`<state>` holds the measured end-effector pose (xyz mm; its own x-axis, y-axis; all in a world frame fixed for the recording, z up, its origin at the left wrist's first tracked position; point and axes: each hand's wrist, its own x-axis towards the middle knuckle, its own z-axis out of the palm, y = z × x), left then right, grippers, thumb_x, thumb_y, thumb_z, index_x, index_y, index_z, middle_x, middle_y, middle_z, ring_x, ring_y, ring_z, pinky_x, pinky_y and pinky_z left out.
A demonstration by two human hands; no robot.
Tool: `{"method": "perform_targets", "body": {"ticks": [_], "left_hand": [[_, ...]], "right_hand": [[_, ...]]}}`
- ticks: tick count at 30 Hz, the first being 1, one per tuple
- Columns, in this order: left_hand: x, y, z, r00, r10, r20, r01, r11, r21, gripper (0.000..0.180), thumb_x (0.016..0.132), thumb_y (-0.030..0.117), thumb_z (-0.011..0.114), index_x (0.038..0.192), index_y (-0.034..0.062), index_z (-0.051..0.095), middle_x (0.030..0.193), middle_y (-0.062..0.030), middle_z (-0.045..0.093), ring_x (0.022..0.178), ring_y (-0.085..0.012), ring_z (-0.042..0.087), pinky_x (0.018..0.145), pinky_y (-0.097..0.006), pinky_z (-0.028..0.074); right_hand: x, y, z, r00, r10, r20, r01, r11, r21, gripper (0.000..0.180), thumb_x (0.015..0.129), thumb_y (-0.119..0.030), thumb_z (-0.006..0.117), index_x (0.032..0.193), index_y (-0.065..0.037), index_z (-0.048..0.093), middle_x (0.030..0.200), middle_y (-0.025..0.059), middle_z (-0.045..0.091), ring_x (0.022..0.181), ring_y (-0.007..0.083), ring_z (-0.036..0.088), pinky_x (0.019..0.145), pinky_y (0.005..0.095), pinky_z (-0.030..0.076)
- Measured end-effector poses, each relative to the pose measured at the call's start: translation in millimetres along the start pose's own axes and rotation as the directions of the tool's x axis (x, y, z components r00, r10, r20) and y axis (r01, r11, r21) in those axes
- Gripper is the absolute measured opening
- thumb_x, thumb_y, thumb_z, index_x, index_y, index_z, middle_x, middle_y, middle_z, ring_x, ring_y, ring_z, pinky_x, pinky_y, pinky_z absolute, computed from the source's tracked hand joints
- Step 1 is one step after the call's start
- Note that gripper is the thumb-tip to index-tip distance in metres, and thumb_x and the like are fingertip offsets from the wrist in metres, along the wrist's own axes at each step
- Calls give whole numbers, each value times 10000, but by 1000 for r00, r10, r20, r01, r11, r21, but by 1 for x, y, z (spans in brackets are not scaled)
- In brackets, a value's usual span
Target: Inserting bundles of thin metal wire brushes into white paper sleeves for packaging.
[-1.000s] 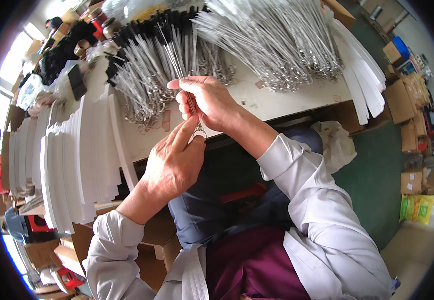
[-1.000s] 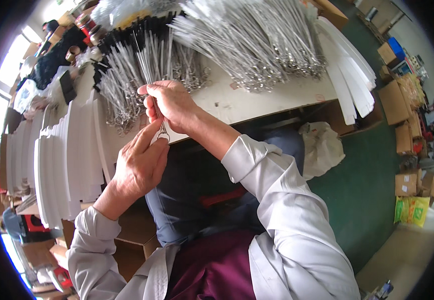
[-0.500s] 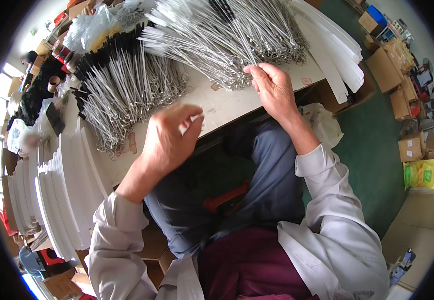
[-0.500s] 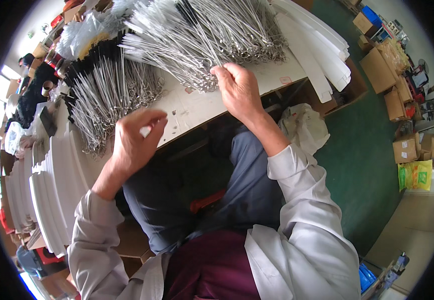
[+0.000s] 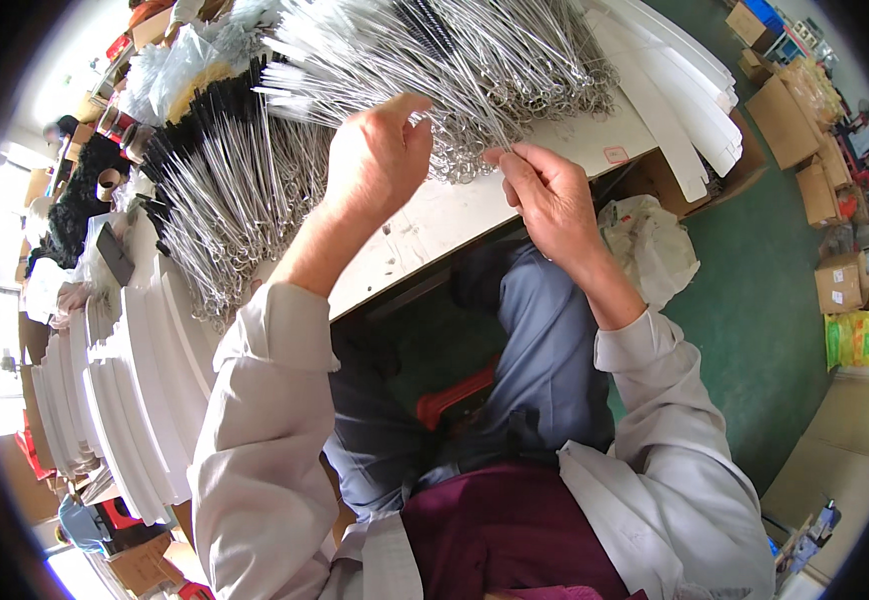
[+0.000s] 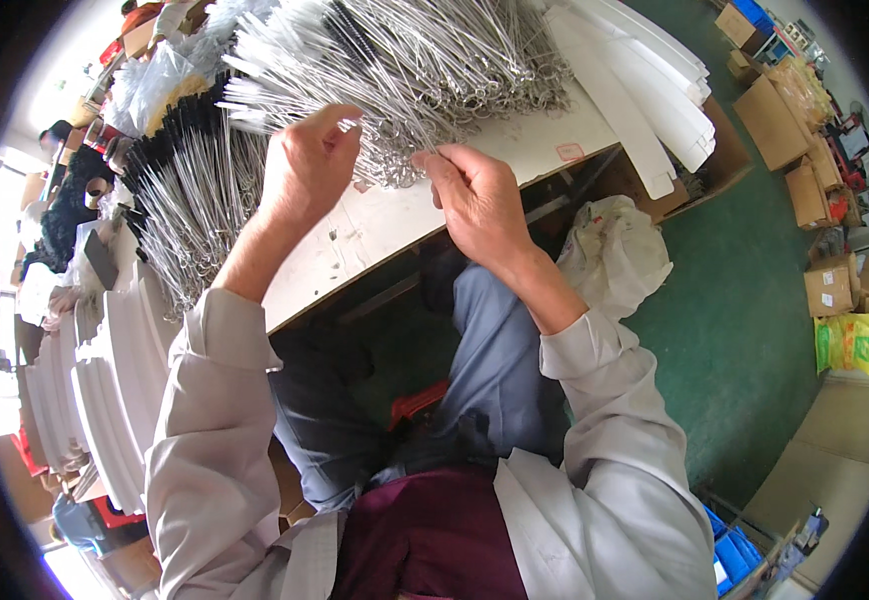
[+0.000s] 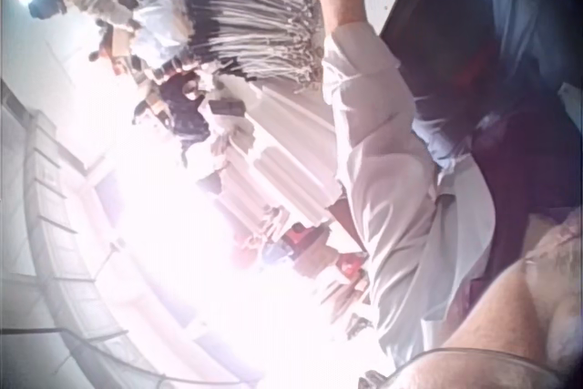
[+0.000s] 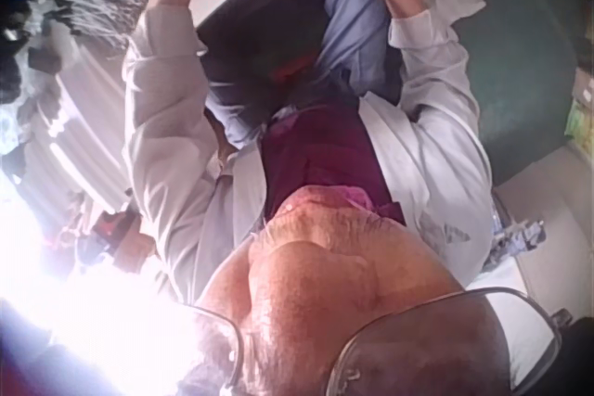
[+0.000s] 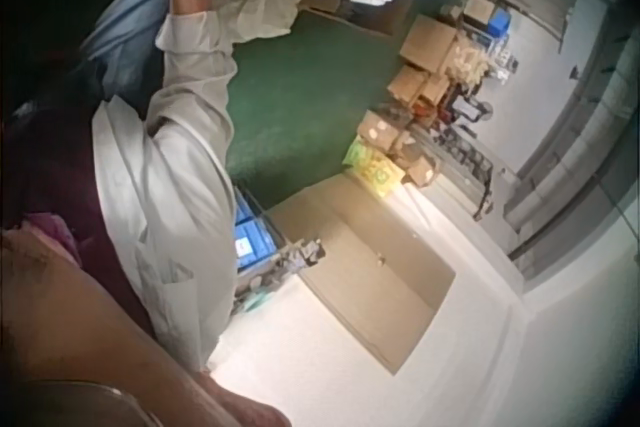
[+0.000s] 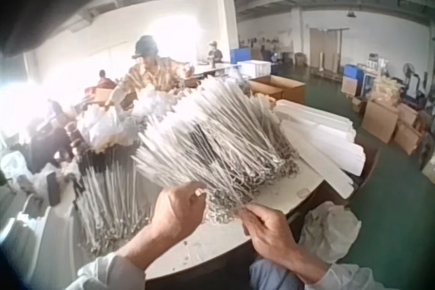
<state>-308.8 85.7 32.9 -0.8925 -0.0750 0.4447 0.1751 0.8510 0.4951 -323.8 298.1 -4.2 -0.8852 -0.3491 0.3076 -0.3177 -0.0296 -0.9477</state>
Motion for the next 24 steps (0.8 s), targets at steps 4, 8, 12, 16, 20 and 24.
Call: {"method": "perform_targets", "body": {"ticks": [4, 8, 12, 16, 20, 24], "left_hand": [[18, 10, 5, 986, -45, 163, 25, 992, 125, 262, 943, 235, 632, 1109, 68, 746, 902, -202, 749, 885, -359, 745, 836, -458, 594], [20, 11, 13, 986, 17, 167, -62, 960, 272, 264, 922, 232, 669, 1118, 81, 761, 835, -211, 734, 801, -347, 745, 771, -454, 597], [34, 17, 8, 964, -61, 260, -6, 968, 250, 238, 915, 214, 658, 1091, 99, 771, 831, -207, 730, 811, -345, 742, 772, -448, 595], [42, 10, 1, 972, 16, 234, -52, 988, 148, 186, 885, 195, 705, 1030, 110, 785, 797, -145, 733, 732, -244, 728, 736, -395, 591], [43, 20, -14, 982, 58, 181, -75, 993, 89, 141, 874, 163, 753, 995, 97, 787, 796, -78, 737, 714, -159, 701, 708, -336, 582], [40, 16, -25, 969, 217, 117, -230, 967, 108, 103, 921, 114, 750, 1004, 67, 788, 858, -80, 757, 754, -165, 712, 719, -322, 583]], "right_hand": [[-5, 4, -3, 998, 58, 2, -58, 998, -25, 245, 1049, -176, 621, 934, 18, 717, 621, 1, 523, 589, 55, 445, 545, 270, 378], [-7, 0, 0, 995, 103, -2, -103, 993, 49, 265, 1045, -184, 630, 874, 9, 688, 627, -3, 527, 593, 50, 441, 545, 270, 371], [-6, 4, -5, 988, 151, 25, -153, 981, 123, 308, 1043, -195, 636, 804, -2, 647, 627, -21, 518, 590, 44, 418, 536, 272, 352], [-6, 0, -6, 985, 171, 20, -172, 973, 152, 337, 1042, -206, 637, 770, -8, 619, 628, -29, 514, 588, 42, 403, 534, 274, 342], [-6, 0, -11, 979, 199, 33, -202, 969, 143, 267, 1052, -205, 615, 900, -6, 707, 651, -27, 543, 582, 38, 416, 539, 258, 356], [-3, -12, -11, 982, 175, 74, -187, 963, 194, 258, 1070, -194, 579, 1074, 0, 749, 675, -18, 573, 579, 35, 439, 532, 228, 364]]}}
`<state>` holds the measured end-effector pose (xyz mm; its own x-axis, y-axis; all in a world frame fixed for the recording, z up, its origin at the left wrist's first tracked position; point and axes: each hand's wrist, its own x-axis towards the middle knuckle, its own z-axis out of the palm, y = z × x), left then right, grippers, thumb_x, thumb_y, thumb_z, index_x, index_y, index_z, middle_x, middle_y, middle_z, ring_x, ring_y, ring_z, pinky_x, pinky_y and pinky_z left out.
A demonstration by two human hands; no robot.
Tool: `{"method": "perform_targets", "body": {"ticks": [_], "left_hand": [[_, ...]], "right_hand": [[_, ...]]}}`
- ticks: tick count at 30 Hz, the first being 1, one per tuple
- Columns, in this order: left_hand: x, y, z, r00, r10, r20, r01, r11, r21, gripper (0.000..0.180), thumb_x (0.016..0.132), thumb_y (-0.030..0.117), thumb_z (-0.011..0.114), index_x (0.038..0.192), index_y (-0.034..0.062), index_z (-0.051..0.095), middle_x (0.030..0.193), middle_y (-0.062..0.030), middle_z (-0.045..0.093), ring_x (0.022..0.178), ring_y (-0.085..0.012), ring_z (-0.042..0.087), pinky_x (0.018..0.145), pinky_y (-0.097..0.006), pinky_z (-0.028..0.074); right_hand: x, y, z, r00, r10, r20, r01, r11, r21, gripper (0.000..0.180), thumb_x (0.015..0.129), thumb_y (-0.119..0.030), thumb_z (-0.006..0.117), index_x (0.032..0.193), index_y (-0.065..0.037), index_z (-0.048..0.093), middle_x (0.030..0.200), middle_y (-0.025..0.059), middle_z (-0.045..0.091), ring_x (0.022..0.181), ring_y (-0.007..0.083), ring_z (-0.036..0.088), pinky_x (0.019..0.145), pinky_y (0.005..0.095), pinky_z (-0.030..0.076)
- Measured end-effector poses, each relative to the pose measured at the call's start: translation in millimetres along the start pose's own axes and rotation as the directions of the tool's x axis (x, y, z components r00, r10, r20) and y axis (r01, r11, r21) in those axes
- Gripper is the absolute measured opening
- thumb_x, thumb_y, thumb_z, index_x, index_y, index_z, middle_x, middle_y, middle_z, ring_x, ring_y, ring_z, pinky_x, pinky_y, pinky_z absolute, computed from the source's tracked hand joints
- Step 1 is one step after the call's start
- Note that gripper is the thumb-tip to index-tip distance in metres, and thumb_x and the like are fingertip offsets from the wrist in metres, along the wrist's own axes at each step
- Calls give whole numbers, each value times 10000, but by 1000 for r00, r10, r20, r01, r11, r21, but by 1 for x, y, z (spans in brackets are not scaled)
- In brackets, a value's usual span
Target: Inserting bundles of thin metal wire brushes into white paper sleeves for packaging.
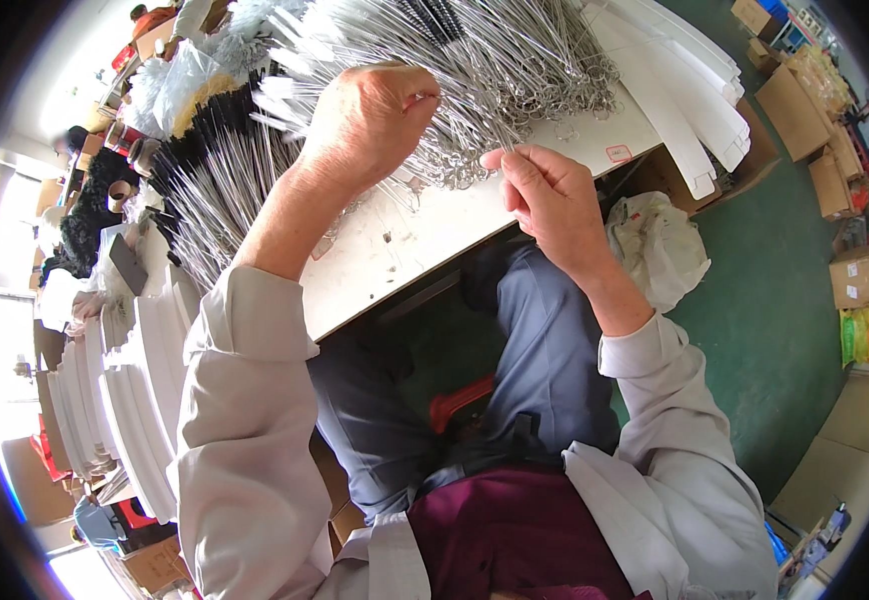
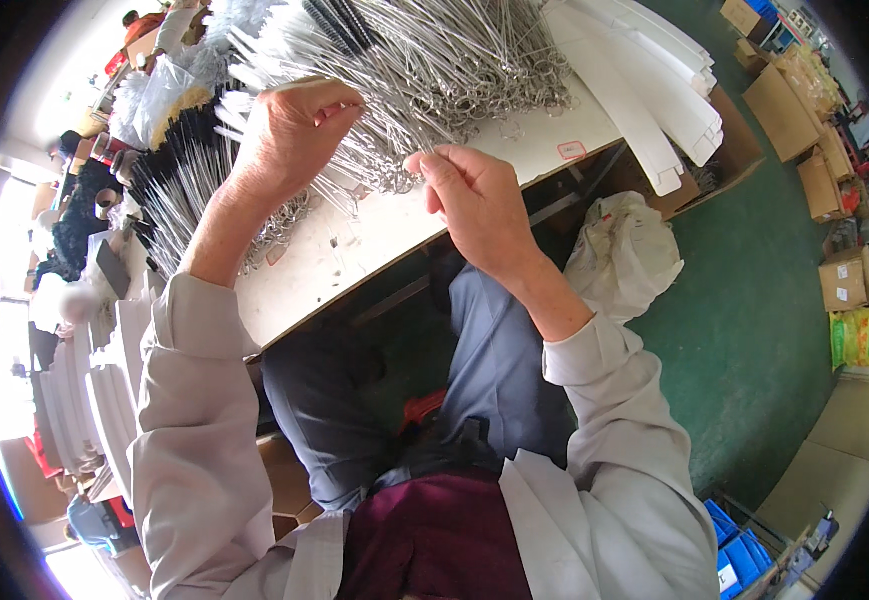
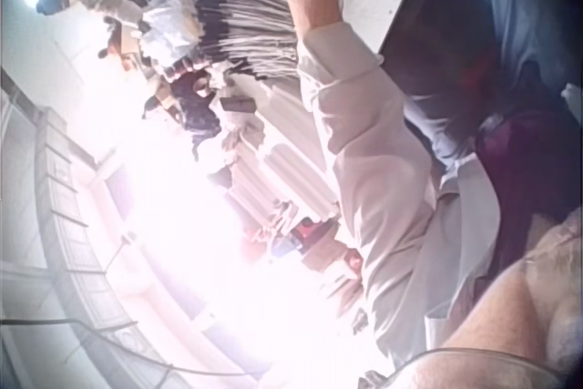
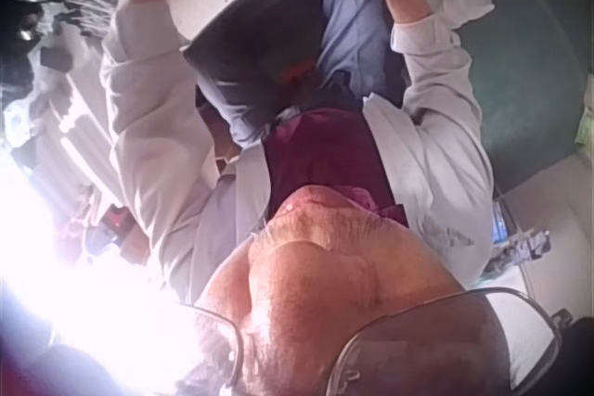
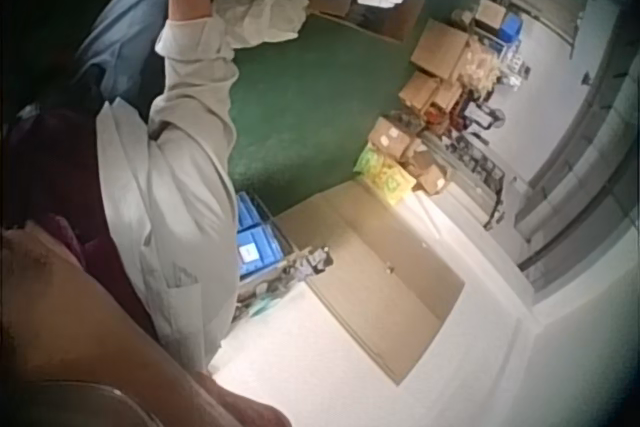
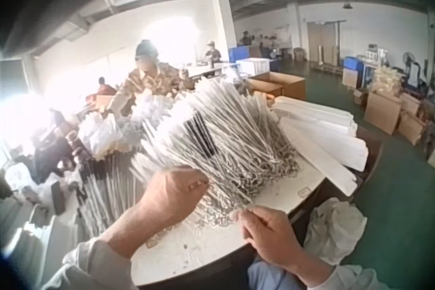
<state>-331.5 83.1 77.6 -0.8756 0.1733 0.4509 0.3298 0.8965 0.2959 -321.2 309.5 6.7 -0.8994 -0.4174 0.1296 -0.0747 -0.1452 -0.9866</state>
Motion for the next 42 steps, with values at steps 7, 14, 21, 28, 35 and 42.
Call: {"method": "perform_targets", "body": {"ticks": [7, 14, 21, 28, 35, 42], "left_hand": [[-5, -1, -16, 996, 88, -32, -89, 995, -49, 74, 920, 104, 739, 958, 43, 761, 886, -101, 739, 791, -232, 721, 727, -354, 583], [-40, 12, -15, 985, 173, 21, -173, 985, 9, 31, 912, 59, 708, 932, 38, 699, 899, -112, 688, 781, -293, 721, 691, -374, 587], [-70, 24, -7, 987, 157, -37, -158, 987, -9, 108, 862, -1, 750, 948, 28, 691, 941, -115, 706, 820, -324, 737, 704, -376, 590], [-86, 24, 0, 981, 178, -80, -177, 984, 9, 115, 866, -5, 742, 967, 32, 703, 952, -107, 706, 787, -316, 739, 666, -372, 593], [-99, 22, 4, 976, 190, -106, -192, 981, -6, 135, 863, -6, 739, 987, 30, 702, 964, -105, 701, 761, -319, 731, 648, -379, 593], [-108, 20, 17, 968, 223, -118, -224, 974, 5, 98, 825, -12, 689, 847, 37, 606, 893, -97, 632, 736, -289, 686, 614, -387, 571]], "right_hand": [[6, -8, 6, 1000, -2, 2, 1, 996, 89, 271, 1084, -189, 559, 1053, 8, 742, 678, -18, 576, 586, 32, 445, 524, 209, 361], [9, -5, 2, 997, -47, -60, 50, 998, 46, 259, 1050, -235, 651, 1045, 9, 739, 669, -51, 527, 590, 22, 403, 519, 236, 321], [8, 8, 13, 999, 28, -21, -31, 986, -165, 305, 986, -279, 762, 974, 23, 721, 679, -87, 514, 625, 0, 402, 525, 229, 308], [11, 15, 26, 996, -25, 81, 28, 999, -43, 315, 956, -282, 794, 965, 27, 737, 682, -58, 555, 634, 8, 447, 544, 221, 346], [10, 9, 32, 982, 108, 158, -102, 994, -41, 257, 971, -231, 760, 946, 24, 734, 724, -22, 655, 666, 20, 530, 584, 234, 417], [12, 12, 43, 994, 18, 107, -24, 998, 56, 226, 1009, -181, 691, 902, 13, 733, 763, 12, 707, 711, 22, 582, 626, 234, 462]]}}
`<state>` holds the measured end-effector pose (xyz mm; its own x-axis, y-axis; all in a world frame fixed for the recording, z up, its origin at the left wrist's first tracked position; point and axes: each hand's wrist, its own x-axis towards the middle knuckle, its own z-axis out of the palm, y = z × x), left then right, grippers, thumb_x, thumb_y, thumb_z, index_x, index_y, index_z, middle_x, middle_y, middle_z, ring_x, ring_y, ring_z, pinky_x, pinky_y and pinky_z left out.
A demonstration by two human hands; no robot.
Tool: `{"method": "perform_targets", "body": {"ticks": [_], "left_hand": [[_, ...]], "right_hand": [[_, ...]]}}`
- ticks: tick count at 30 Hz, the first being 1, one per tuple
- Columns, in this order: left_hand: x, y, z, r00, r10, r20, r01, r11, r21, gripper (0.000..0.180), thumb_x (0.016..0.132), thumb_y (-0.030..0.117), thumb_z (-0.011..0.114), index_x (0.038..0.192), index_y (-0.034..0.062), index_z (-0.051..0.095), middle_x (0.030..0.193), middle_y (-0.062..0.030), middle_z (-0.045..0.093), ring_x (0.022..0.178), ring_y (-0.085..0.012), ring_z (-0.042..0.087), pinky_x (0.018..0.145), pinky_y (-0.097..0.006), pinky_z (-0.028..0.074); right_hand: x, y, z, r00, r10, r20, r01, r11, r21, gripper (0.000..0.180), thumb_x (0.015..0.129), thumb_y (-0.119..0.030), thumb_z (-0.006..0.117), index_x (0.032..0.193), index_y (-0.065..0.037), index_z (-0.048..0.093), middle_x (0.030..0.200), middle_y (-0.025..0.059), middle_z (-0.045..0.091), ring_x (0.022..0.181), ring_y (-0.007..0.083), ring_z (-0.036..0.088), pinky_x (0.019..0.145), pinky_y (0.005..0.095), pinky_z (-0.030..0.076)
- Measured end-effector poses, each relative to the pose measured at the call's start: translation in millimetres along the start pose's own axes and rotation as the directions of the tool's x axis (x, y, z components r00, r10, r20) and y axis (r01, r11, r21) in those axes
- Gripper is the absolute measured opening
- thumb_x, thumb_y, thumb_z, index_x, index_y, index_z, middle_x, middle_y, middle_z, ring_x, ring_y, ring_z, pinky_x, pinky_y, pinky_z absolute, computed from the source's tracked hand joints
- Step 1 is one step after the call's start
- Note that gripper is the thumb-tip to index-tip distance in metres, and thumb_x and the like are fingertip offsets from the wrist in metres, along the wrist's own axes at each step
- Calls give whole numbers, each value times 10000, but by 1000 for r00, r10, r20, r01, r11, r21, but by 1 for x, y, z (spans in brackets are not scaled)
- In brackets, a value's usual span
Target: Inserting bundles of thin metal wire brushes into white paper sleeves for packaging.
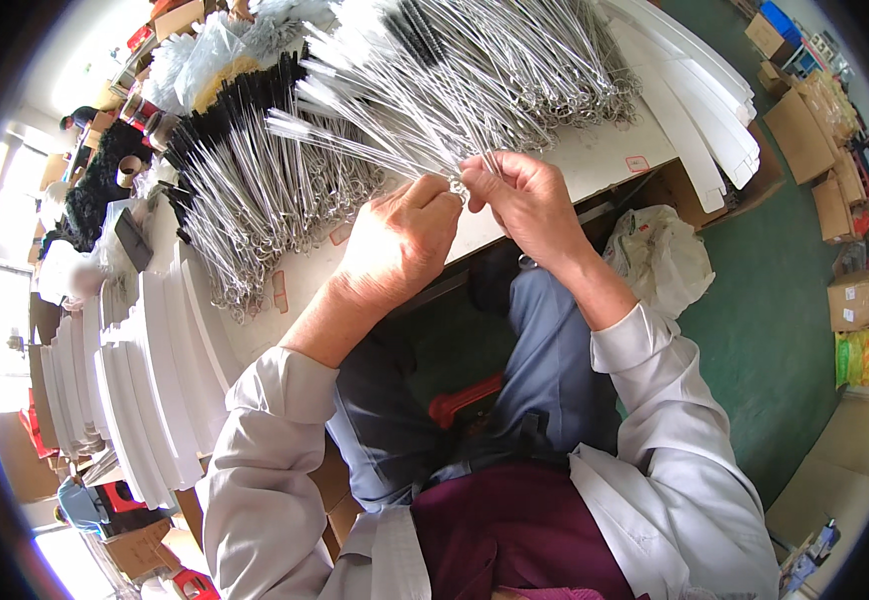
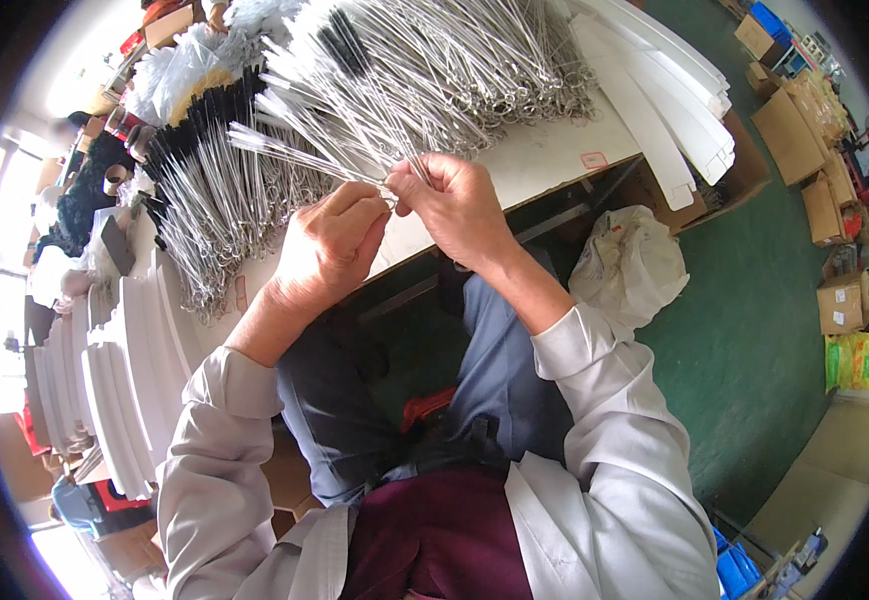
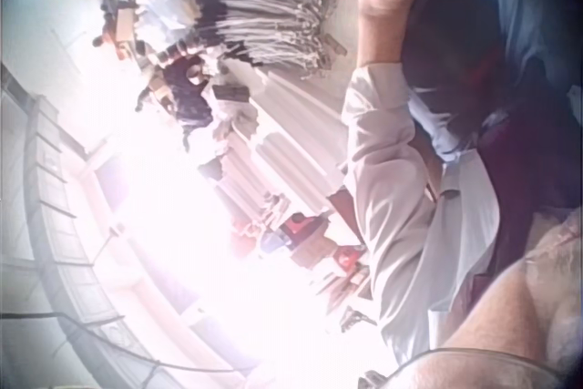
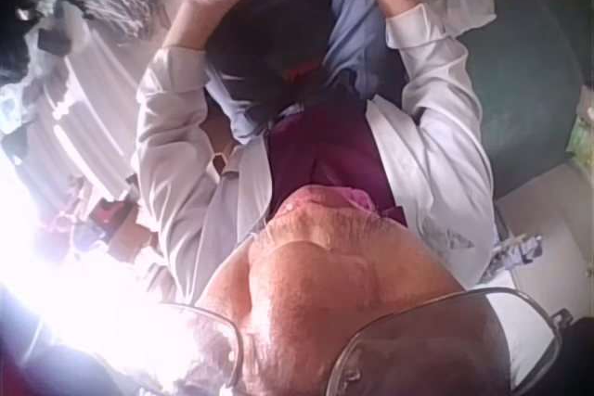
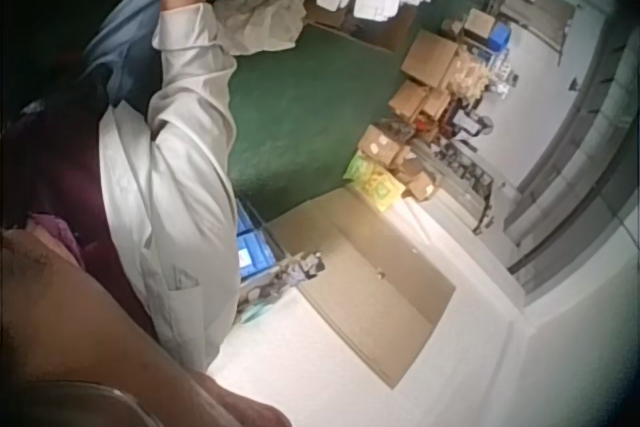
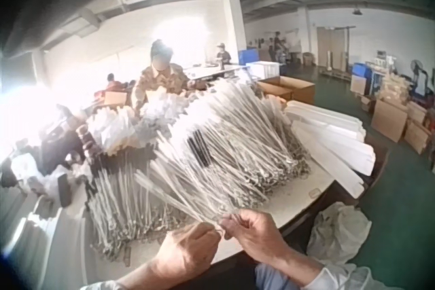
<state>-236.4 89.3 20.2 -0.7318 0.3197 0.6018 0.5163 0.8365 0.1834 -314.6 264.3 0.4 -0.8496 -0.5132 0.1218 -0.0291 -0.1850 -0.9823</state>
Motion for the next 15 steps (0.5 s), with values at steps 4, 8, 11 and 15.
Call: {"method": "perform_targets", "body": {"ticks": [4, 8, 11, 15], "left_hand": [[-15, -11, 10, 999, -29, 33, 28, 999, 20, 116, 816, -9, 671, 808, 49, 570, 853, -94, 597, 736, -293, 666, 638, -399, 569], [-22, -11, 10, 994, -65, 88, 66, 998, -7, 93, 839, -2, 679, 837, 40, 596, 880, -100, 631, 753, -306, 684, 636, -409, 572], [-26, -7, 6, 985, -146, 89, 153, 985, -77, 146, 848, -15, 735, 977, 28, 681, 1004, -117, 710, 850, -334, 728, 721, -397, 598], [-27, -3, 0, 982, -180, 53, 185, 977, -109, 153, 845, -27, 735, 978, 25, 680, 1004, -126, 720, 865, -335, 736, 725, -394, 599]], "right_hand": [[1, -3, 2, 997, -72, -15, 69, 990, -122, 238, 1007, -178, 688, 884, 25, 713, 741, 33, 713, 679, 37, 581, 618, 261, 478], [7, 25, 1, 984, -179, -13, 174, 970, -172, 182, 1009, -157, 697, 928, 2, 732, 739, -29, 667, 637, 13, 475, 562, 232, 405], [1, 28, 5, 986, -168, 17, 161, 903, -398, 212, 982, -166, 732, 878, 15, 694, 698, -31, 609, 658, 21, 468, 568, 250, 416], [-3, 25, 9, 978, -207, -40, 160, 854, -496, 297, 876, -222, 785, 823, 36, 647, 706, 180, 673, 538, 213, 586, 559, 374, 478]]}}
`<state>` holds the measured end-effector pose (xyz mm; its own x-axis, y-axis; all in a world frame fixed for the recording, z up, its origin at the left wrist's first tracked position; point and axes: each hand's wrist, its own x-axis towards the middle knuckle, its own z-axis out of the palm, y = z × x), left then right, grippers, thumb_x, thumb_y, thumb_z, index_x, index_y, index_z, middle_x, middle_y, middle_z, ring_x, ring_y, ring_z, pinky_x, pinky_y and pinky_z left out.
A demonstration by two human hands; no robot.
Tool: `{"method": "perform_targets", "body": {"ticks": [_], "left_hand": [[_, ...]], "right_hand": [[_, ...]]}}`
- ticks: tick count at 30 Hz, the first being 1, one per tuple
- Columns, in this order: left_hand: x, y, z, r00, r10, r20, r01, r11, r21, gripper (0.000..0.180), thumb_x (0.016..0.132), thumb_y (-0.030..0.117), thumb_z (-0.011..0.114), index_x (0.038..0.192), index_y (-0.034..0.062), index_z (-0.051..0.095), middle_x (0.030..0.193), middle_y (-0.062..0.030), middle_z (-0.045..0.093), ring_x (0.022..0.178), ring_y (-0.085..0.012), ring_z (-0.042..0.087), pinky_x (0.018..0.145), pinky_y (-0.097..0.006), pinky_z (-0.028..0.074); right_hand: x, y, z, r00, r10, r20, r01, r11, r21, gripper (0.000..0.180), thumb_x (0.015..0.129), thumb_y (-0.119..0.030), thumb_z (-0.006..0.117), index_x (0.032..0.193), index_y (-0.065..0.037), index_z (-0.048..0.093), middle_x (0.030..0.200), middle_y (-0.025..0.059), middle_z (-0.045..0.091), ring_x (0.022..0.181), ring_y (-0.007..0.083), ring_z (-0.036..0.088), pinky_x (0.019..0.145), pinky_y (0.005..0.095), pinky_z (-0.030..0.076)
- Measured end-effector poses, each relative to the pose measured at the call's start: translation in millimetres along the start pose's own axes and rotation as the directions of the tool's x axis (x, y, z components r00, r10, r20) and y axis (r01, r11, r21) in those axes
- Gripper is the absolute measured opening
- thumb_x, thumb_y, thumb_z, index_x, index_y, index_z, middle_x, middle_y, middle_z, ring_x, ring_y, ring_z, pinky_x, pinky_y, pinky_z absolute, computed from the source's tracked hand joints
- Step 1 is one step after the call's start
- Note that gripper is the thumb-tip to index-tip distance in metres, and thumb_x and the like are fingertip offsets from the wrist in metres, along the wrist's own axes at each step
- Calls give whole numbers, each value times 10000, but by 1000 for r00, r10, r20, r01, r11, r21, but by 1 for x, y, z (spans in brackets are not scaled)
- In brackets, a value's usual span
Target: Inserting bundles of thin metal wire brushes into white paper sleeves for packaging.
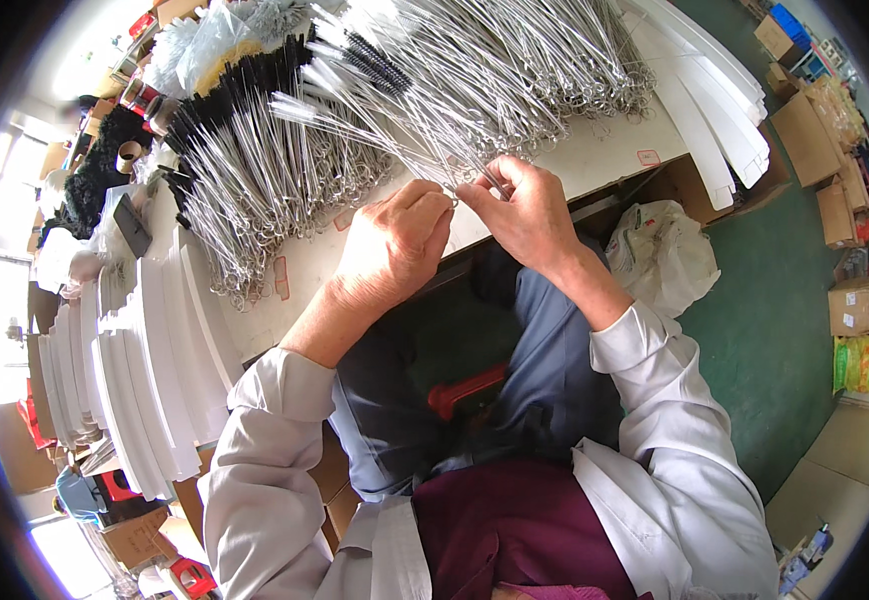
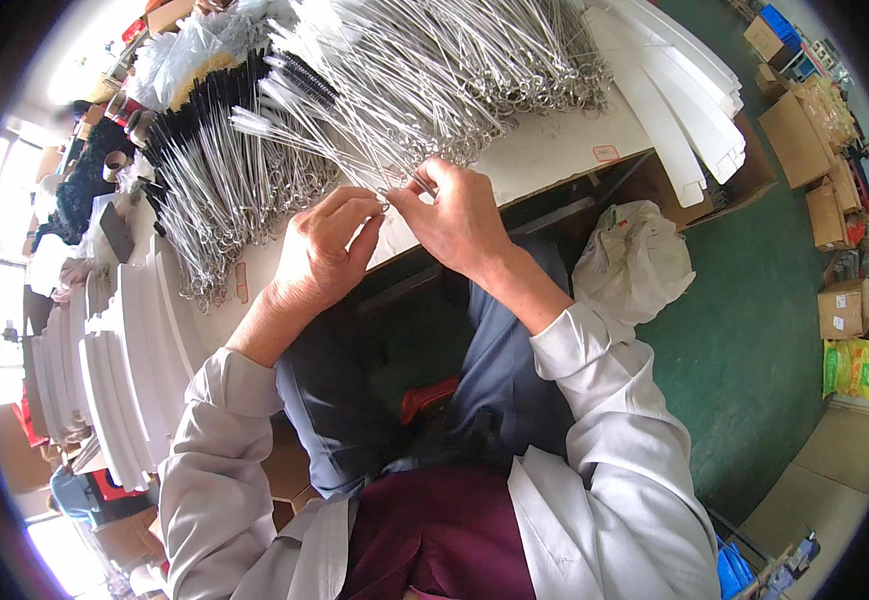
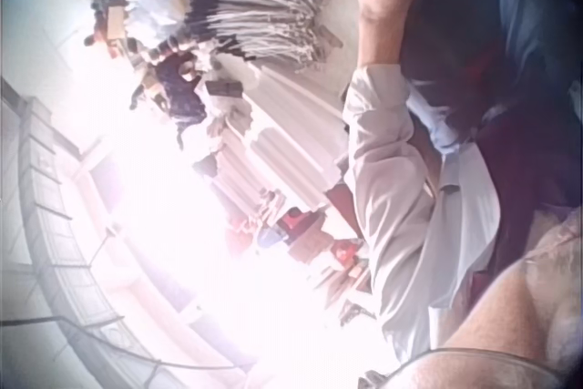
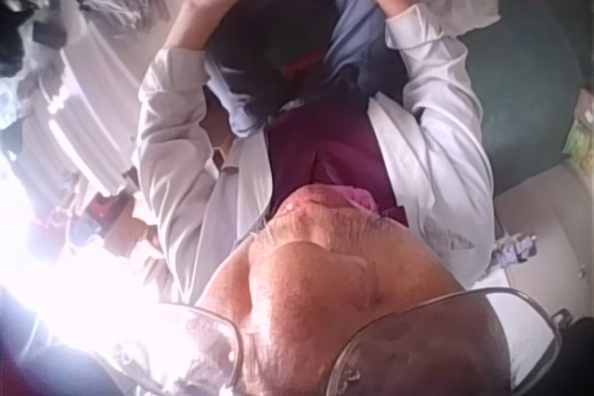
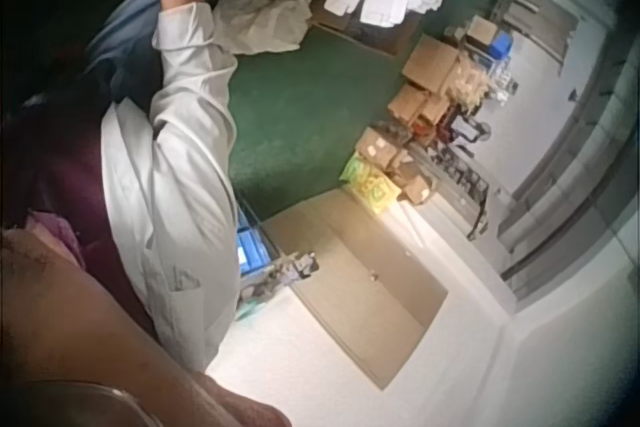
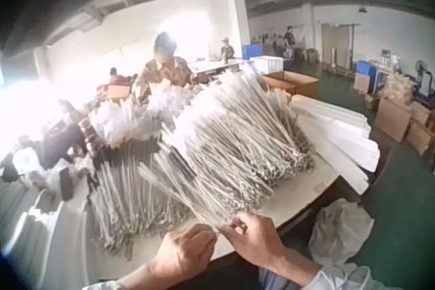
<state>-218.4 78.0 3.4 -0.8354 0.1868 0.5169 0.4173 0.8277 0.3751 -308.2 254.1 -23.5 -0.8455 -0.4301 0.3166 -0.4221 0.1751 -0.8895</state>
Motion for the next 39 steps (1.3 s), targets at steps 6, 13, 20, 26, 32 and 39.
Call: {"method": "perform_targets", "body": {"ticks": [6, 13, 20, 26, 32, 39], "left_hand": [[-8, 1, -1, 998, 16, -53, -17, 999, -29, 112, 875, 10, 708, 977, 11, 663, 1011, -130, 721, 816, -337, 730, 682, -406, 600], [-15, 8, -7, 999, -5, -34, 4, 1000, -27, 106, 879, 17, 709, 977, 16, 668, 1038, -131, 722, 813, -337, 730, 687, -406, 600], [-25, 8, -11, 1000, -19, 3, 19, 1000, 4, 165, 837, -28, 736, 980, 31, 679, 1072, -138, 730, 900, -327, 745, 761, -375, 600], [-27, 16, -37, 990, -63, -124, 61, 998, -22, 137, 827, -7, 728, 917, 43, 637, 1080, -160, 719, 760, -341, 724, 647, -406, 583], [-42, 12, -38, 1000, -28, 0, 28, 999, 28, 133, 828, -5, 726, 909, 21, 624, 1089, -172, 711, 793, -340, 726, 672, -396, 595], [-46, 14, -55, 995, -105, 3, 105, 994, -22, 129, 826, -21, 725, 905, 19, 631, 1104, -193, 721, 854, -342, 738, 715, -376, 600]], "right_hand": [[5, 10, 8, 983, 116, 142, -114, 993, -26, 269, 889, -212, 783, 821, 29, 684, 690, 146, 685, 592, 144, 620, 570, 343, 484], [5, 7, 16, 924, 267, 274, -367, 821, 438, 228, 923, -182, 761, 832, 12, 682, 786, 43, 723, 708, 49, 603, 623, 251, 487], [10, 5, 18, 975, 174, 139, -221, 822, 525, 131, 927, -92, 716, 882, 12, 650, 791, 40, 706, 694, 55, 614, 634, 237, 498], [9, 15, 24, 987, 128, 93, -154, 906, 394, 91, 934, -67, 674, 885, 5, 651, 793, 31, 705, 705, 56, 618, 653, 244, 503], [11, -7, 17, 952, 256, 170, -307, 772, 557, 70, 956, -53, 662, 914, 0, 646, 808, 32, 695, 750, 72, 658, 683, 236, 519], [24, -13, 4, 984, 164, 69, -175, 837, 519, 56, 955, -49, 676, 937, 4, 667, 808, 22, 697, 736, 60, 649, 690, 230, 520]]}}
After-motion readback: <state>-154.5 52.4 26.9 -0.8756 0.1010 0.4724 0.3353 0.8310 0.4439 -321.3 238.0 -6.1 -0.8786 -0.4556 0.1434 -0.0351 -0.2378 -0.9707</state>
